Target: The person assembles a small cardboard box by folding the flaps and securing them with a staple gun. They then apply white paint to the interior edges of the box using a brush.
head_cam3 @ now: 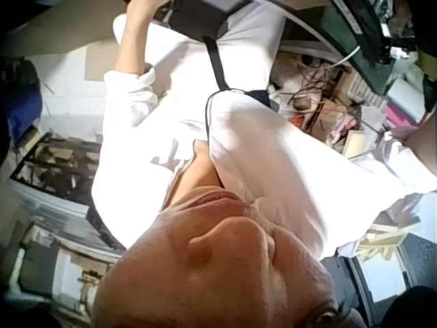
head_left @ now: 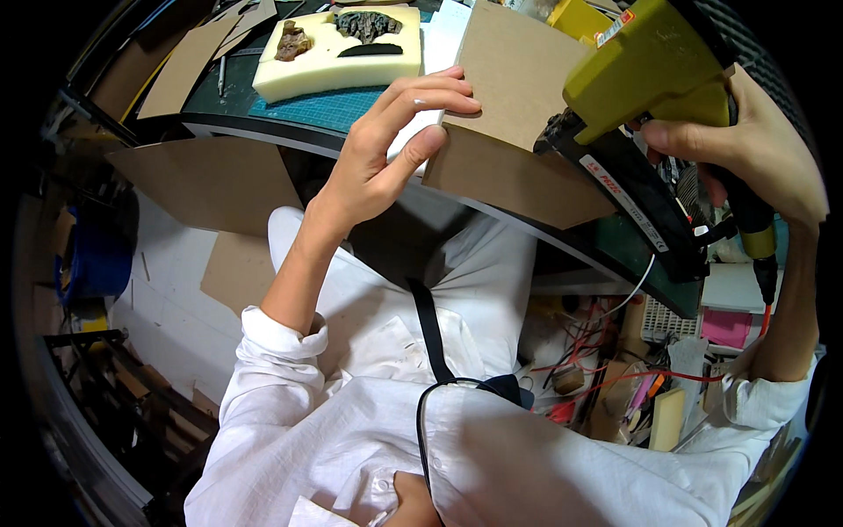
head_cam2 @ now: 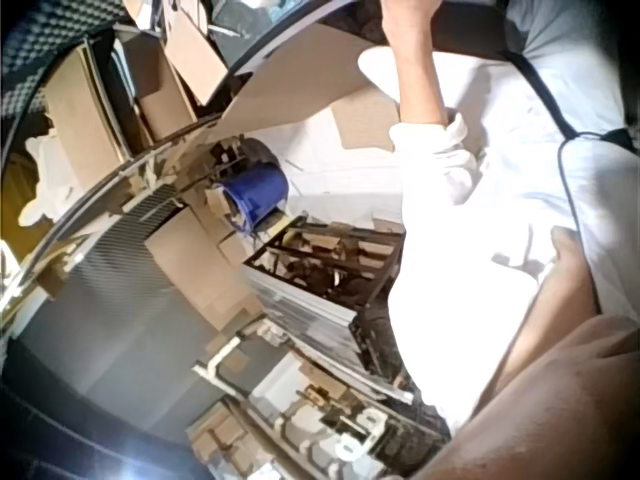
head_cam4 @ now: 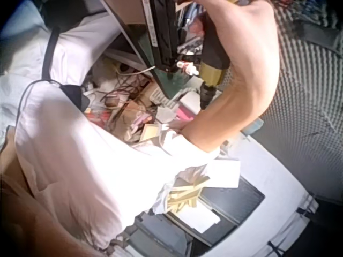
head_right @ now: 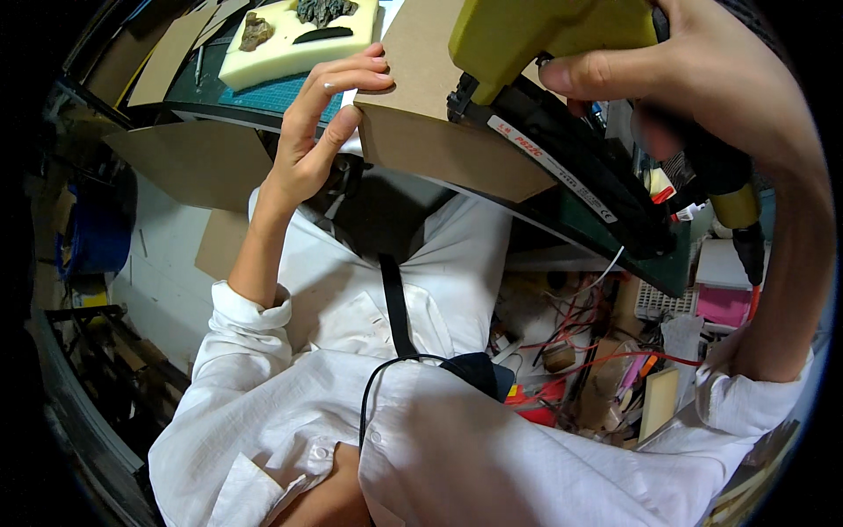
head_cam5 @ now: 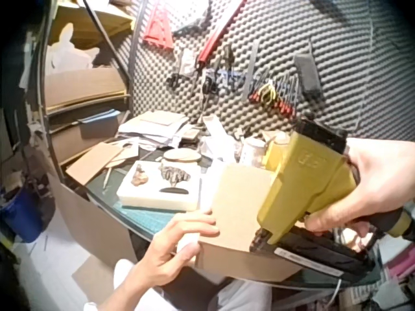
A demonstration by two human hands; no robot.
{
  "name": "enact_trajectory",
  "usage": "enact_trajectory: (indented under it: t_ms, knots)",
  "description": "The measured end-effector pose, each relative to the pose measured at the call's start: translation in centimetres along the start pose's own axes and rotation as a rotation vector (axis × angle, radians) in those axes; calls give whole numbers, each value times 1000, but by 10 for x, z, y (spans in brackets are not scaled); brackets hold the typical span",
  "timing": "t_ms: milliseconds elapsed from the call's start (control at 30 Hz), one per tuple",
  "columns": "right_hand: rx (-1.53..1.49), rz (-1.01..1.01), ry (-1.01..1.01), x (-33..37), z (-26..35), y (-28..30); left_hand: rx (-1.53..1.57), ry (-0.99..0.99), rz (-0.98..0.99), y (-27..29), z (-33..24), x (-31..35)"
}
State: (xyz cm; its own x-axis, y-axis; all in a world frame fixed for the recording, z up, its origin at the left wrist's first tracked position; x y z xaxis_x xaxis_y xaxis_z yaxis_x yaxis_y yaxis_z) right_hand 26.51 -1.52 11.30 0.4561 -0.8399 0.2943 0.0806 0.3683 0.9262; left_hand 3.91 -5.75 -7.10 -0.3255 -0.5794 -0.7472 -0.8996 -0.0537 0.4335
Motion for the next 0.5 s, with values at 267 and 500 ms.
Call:
enact_trajectory:
  t_ms: [267,500]
  knots:
    - [11,11,-2,2,-9,0,0,-12,-14,-2,1,-1]
    - [56,-85,-8,5,-6,0,1,-30,-11,-3,2,-3]
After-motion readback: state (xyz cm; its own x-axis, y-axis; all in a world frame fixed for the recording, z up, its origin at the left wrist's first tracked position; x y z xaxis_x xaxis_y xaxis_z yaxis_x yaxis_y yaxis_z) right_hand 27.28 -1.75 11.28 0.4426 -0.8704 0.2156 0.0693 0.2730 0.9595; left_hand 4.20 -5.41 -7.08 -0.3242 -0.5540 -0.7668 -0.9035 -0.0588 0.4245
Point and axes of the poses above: each hand's wrist, its own x-axis away from the middle knuckle, its own y-axis out of the back of the hand, z = x × y, the point moved 4 cm from there along -x, towards the middle knuckle, and after that the axes turned 11 degrees about z, right-handed, at the moved point
